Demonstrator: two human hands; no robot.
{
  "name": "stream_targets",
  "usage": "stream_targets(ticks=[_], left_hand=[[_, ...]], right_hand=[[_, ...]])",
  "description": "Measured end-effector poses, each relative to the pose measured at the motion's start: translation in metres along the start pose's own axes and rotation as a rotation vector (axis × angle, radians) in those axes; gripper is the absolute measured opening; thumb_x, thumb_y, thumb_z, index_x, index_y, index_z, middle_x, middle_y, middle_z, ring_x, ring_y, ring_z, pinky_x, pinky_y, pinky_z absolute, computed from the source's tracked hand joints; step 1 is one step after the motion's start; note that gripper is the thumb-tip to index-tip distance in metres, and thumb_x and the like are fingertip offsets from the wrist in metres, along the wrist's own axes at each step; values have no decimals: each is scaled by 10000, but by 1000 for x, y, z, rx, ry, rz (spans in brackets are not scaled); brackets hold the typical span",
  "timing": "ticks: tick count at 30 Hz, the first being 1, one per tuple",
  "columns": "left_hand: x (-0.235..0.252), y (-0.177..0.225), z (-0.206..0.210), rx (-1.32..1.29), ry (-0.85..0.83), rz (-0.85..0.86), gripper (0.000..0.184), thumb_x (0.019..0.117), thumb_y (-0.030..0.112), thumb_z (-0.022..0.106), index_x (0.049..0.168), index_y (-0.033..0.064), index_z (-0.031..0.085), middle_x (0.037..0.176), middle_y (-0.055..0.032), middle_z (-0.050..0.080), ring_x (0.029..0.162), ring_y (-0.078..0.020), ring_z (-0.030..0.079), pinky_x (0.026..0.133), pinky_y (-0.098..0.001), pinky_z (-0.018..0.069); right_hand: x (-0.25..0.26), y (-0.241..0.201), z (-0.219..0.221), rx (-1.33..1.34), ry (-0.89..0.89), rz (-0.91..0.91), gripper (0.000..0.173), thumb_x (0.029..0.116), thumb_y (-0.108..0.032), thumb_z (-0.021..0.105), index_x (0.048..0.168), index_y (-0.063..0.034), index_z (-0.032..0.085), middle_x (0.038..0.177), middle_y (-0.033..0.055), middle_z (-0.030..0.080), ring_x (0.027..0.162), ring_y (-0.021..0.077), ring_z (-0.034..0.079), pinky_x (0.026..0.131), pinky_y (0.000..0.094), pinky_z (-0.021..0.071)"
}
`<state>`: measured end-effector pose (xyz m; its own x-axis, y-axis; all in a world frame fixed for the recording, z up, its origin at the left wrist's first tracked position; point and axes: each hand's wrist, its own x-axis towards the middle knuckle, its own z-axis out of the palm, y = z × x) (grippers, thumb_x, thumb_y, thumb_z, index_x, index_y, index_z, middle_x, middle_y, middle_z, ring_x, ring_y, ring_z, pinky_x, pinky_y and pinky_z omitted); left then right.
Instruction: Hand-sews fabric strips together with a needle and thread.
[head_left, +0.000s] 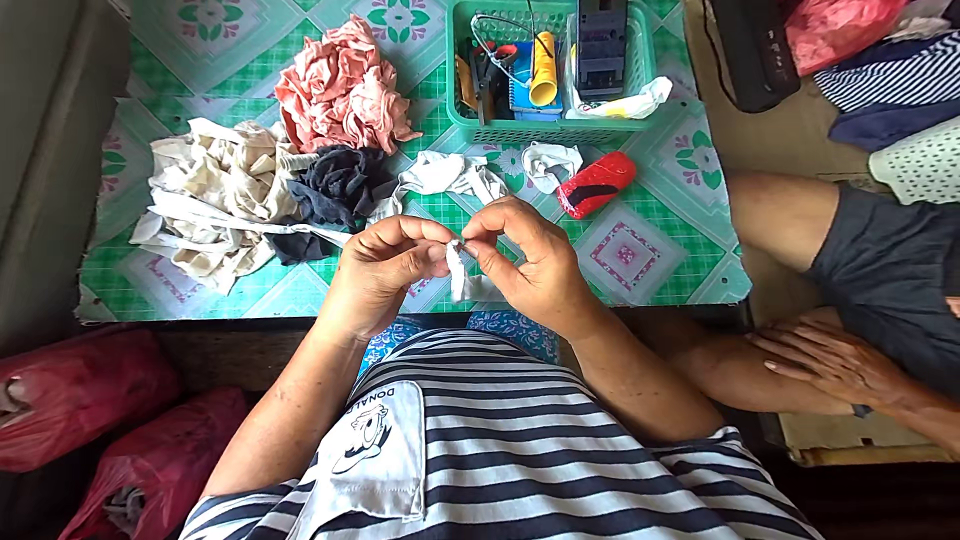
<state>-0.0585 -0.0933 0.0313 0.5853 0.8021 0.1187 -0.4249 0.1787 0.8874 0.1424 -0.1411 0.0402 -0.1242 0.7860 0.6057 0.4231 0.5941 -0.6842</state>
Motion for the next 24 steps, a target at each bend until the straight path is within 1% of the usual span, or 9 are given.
stream_targets(ticks=[3, 8, 11, 13, 15, 17, 18, 21, 24], left_hand=[[1, -2, 2, 48, 46, 24, 150, 924, 18, 715, 1061, 74, 741, 948, -39, 754, 819, -101, 727, 786, -265, 620], [1, -4, 1, 125, 72, 83, 167, 917, 0, 717, 1059, 86, 729, 951, -12, 747, 834, -91, 722, 805, -266, 618], [1, -7, 1, 130, 86, 84, 173, 907, 2, 727, 1049, 99, 731, 953, -5, 746, 846, -85, 718, 815, -271, 615], [2, -9, 2, 98, 99, 78, 166, 906, 2, 726, 1040, 99, 734, 947, -8, 744, 846, -80, 714, 805, -258, 611], [3, -10, 3, 85, 119, 86, 159, 911, 9, 719, 1034, 109, 738, 932, -2, 745, 826, -69, 711, 782, -239, 607], [4, -12, 0, 70, 138, 92, 157, 910, 26, 722, 1030, 126, 741, 925, 3, 751, 814, -73, 717, 785, -245, 609], [5, -12, -1, 59, 139, 93, 156, 912, 28, 720, 1029, 130, 737, 917, 6, 746, 813, -77, 714, 794, -253, 609], [6, -14, -5, 16, 147, 88, 158, 914, 26, 709, 1027, 135, 723, 902, 2, 733, 796, -81, 705, 783, -252, 605], [6, -15, -5, -10, 144, 71, 192, 913, 23, 683, 1056, 150, 697, 907, 1, 721, 809, -83, 701, 784, -250, 601]], right_hand=[[0, -5, 5, -57, 21, -11, 131, 962, 15, 617, 1054, 19, 711, 991, 110, 686, 970, 167, 657, 876, 300, 563], [-3, -10, 11, -201, 16, -36, 182, 974, -67, 634, 1100, -24, 760, 992, 118, 675, 949, 197, 643, 865, 357, 530], [-3, -8, 16, -273, 30, -61, 152, 969, -63, 645, 1046, -59, 775, 972, 137, 640, 893, 216, 631, 830, 369, 524], [-2, -6, 18, -186, 39, -72, 134, 974, -70, 642, 1013, -63, 771, 1011, 148, 606, 933, 221, 601, 838, 361, 512], [-1, -6, 17, -29, 45, -83, 107, 986, -83, 637, 994, -56, 740, 1107, 156, 586, 1063, 216, 573, 931, 346, 498], [1, -9, 10, 136, 69, -89, 96, 996, -56, 613, 1010, -14, 698, 1162, 159, 625, 1114, 195, 598, 963, 335, 513], [3, -11, 5, 199, 83, -91, 94, 1006, -34, 586, 1029, 7, 667, 1135, 147, 661, 1099, 179, 637, 950, 329, 542], [8, -15, -13, 286, 130, -67, 94, 1049, -27, 495, 1089, -14, 579, 964, 57, 677, 876, 94, 676, 778, 259, 594], [9, -18, -27, 293, 166, -70, 111, 1069, -64, 484, 1137, -51, 571, 949, 14, 656, 830, 75, 662, 731, 244, 590]])
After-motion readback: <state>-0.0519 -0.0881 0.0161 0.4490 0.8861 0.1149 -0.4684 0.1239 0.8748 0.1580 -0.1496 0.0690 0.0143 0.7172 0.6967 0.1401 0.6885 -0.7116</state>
